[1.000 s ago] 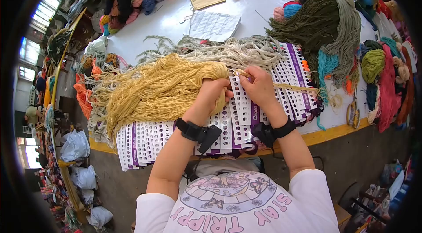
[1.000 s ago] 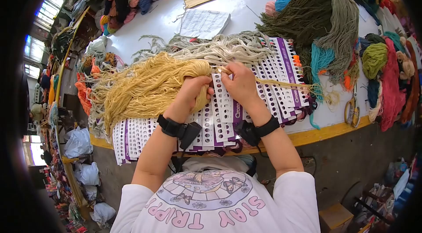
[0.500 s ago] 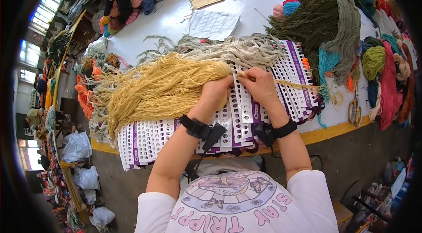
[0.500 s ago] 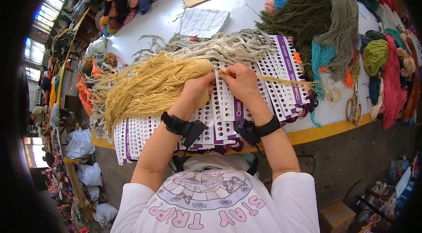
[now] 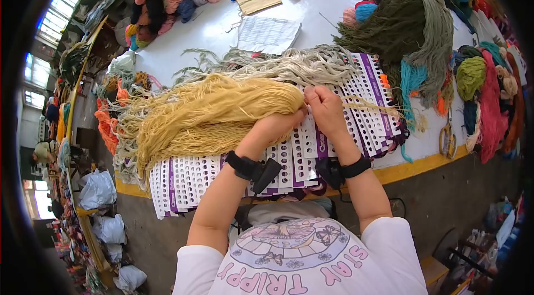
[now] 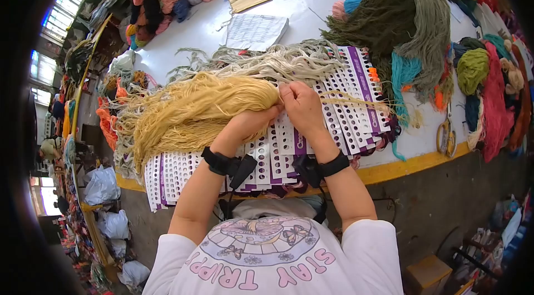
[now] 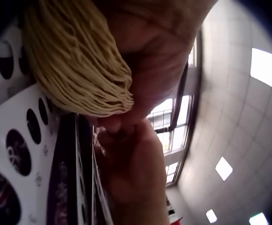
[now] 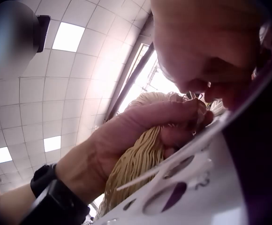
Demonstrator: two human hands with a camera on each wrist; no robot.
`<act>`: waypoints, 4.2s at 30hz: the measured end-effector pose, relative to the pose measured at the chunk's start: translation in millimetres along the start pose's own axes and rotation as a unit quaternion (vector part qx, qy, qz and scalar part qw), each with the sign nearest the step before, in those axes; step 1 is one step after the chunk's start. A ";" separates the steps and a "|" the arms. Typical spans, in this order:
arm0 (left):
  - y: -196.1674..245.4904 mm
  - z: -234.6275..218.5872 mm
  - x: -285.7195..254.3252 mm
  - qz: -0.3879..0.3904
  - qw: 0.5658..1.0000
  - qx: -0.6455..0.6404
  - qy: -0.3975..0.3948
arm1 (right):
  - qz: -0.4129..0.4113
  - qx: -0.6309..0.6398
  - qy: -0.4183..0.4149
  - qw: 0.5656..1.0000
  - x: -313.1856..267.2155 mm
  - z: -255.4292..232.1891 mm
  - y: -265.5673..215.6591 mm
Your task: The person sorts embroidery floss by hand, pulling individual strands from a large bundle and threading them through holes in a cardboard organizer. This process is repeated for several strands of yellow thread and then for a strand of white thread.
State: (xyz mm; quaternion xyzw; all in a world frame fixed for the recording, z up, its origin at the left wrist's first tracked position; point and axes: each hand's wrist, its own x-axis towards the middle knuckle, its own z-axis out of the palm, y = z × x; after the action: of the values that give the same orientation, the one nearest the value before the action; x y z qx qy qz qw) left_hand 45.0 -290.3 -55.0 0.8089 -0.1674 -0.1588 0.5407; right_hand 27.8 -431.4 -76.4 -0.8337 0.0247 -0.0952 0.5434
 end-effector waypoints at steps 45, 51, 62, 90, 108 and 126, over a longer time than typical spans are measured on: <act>40.9 -59.3 -59.3 -0.084 0.887 -0.446 -0.083 | 0.062 0.386 0.002 0.920 -49.9 18.7 -78.5; 36.2 -55.6 -57.7 -0.075 0.884 -0.453 -0.090 | 0.027 0.388 0.029 0.921 -49.2 25.5 -81.9; 32.2 -54.7 -54.6 -0.096 0.868 -0.482 -0.071 | 0.091 0.483 0.014 0.871 -50.1 22.5 -71.1; 3.9 -108.9 -38.8 0.077 0.849 -0.519 0.059 | 0.100 0.740 0.045 0.664 -42.7 -13.9 -41.8; 13.0 -1.7 19.2 -0.196 0.892 -0.405 -0.049 | 0.144 0.431 -0.322 0.830 16.5 -47.0 -6.8; -1.8 9.2 27.4 -0.269 0.947 -0.163 0.057 | 0.137 0.103 -0.126 0.977 38.0 -31.6 6.6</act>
State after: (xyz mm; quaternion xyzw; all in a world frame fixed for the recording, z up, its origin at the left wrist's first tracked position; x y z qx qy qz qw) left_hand 65.6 -309.3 -62.2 0.7322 0.1163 -0.2773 0.6112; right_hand 59.6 -468.1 -65.1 -0.7671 0.0601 0.0840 0.6332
